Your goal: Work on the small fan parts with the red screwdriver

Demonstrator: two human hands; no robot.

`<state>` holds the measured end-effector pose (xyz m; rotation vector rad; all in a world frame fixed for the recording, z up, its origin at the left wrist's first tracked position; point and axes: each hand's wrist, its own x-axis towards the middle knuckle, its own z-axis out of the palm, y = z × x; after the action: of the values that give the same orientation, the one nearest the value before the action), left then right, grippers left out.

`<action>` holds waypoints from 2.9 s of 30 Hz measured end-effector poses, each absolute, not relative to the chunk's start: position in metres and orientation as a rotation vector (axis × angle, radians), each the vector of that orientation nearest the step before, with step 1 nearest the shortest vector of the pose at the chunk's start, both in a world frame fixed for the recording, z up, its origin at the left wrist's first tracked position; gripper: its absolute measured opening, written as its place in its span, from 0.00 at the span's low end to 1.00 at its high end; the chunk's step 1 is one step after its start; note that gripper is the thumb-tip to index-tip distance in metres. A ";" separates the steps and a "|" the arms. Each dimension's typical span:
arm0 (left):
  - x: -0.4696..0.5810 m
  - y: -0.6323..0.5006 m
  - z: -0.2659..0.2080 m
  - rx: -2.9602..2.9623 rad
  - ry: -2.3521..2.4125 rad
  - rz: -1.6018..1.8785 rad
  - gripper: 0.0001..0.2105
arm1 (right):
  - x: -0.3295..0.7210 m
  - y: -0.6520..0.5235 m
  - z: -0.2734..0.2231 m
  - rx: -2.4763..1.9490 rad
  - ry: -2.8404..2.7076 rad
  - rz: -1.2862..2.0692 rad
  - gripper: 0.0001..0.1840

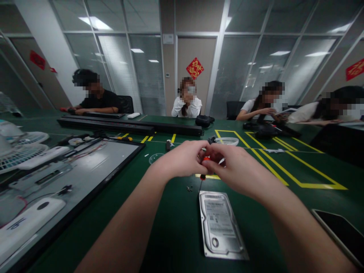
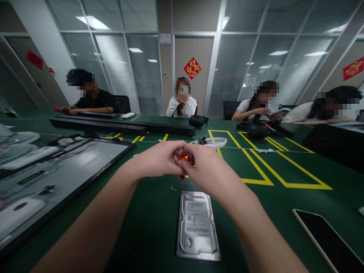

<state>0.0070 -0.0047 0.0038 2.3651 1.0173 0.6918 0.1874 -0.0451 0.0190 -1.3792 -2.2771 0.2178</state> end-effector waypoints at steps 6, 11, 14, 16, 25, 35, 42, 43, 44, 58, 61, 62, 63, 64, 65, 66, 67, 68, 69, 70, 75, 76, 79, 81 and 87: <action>0.004 -0.007 0.006 2.371 0.991 0.647 0.21 | 0.188 -0.042 0.018 -1.392 -2.314 0.214 0.11; 0.005 -0.005 0.005 2.352 0.985 0.647 0.17 | 0.191 -0.043 0.019 -1.369 -2.347 0.224 0.10; 0.006 -0.005 0.005 2.383 1.021 0.660 0.18 | 0.189 -0.043 0.018 -1.351 -2.348 0.214 0.07; 0.006 -0.005 0.005 2.395 1.013 0.666 0.18 | 0.188 -0.042 0.016 -1.339 -2.343 0.181 0.08; 0.006 -0.003 0.002 2.348 0.974 0.681 0.17 | 0.188 -0.042 0.016 -1.315 -2.298 0.205 0.09; 0.006 -0.003 0.000 2.374 0.931 0.685 0.19 | 0.187 -0.041 0.015 -1.263 -2.316 0.200 0.12; 0.007 -0.001 -0.001 2.360 0.960 0.696 0.21 | 0.185 -0.044 0.019 -1.341 -2.288 0.126 0.04; 0.006 -0.002 -0.001 2.353 0.965 0.688 0.21 | 0.186 -0.044 0.019 -1.340 -2.288 0.132 0.05; 0.006 -0.002 0.000 2.350 0.963 0.683 0.22 | 0.187 -0.044 0.019 -1.334 -2.290 0.147 0.07; 0.007 -0.007 0.005 2.378 1.027 0.685 0.19 | 0.189 -0.042 0.018 -1.336 -2.283 0.171 0.11; 0.007 -0.005 0.003 2.355 1.039 0.682 0.17 | 0.190 -0.042 0.017 -1.338 -2.280 0.202 0.13; 0.007 -0.004 0.002 2.352 1.033 0.685 0.17 | 0.189 -0.043 0.017 -1.331 -2.280 0.204 0.11; 0.007 -0.003 0.001 2.352 1.022 0.689 0.18 | 0.189 -0.043 0.017 -1.325 -2.281 0.201 0.09; 0.007 -0.002 0.001 2.355 1.010 0.693 0.18 | 0.188 -0.043 0.017 -1.325 -2.284 0.192 0.07; 0.007 -0.002 0.000 2.360 0.998 0.692 0.18 | 0.188 -0.043 0.017 -1.330 -2.291 0.179 0.06; 0.007 -0.001 0.000 2.363 0.988 0.691 0.18 | 0.187 -0.042 0.017 -1.336 -2.298 0.162 0.05; 0.007 -0.001 0.000 2.365 0.980 0.694 0.19 | 0.187 -0.042 0.017 -1.342 -2.305 0.147 0.05; 0.007 -0.002 0.000 2.367 0.972 0.698 0.19 | 0.187 -0.041 0.016 -1.340 -2.309 0.142 0.06; 0.007 -0.002 0.000 2.368 0.961 0.699 0.19 | 0.187 -0.041 0.016 -1.328 -2.308 0.154 0.07; 0.007 -0.002 0.001 2.366 0.946 0.698 0.19 | 0.187 -0.041 0.015 -1.306 -2.303 0.177 0.10; 0.008 -0.002 -0.001 2.339 0.879 0.728 0.20 | 0.187 -0.043 0.014 -1.274 -2.278 0.231 0.11; 0.008 -0.002 -0.002 2.348 0.879 0.737 0.20 | 0.186 -0.044 0.015 -1.292 -2.272 0.213 0.09; 0.008 -0.002 -0.002 2.394 0.911 0.719 0.18 | 0.186 -0.044 0.016 -1.337 -2.258 0.125 0.05; 0.007 -0.003 -0.001 2.402 0.925 0.706 0.19 | 0.186 -0.043 0.017 -1.350 -2.261 0.095 0.03; 0.007 -0.005 0.001 2.405 0.953 0.682 0.21 | 0.190 -0.043 0.018 -1.285 -2.312 0.210 0.12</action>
<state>0.0072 -0.0050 0.0013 2.4045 0.9533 0.6820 0.1903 -0.0429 0.0180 -1.2850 -2.3117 0.2104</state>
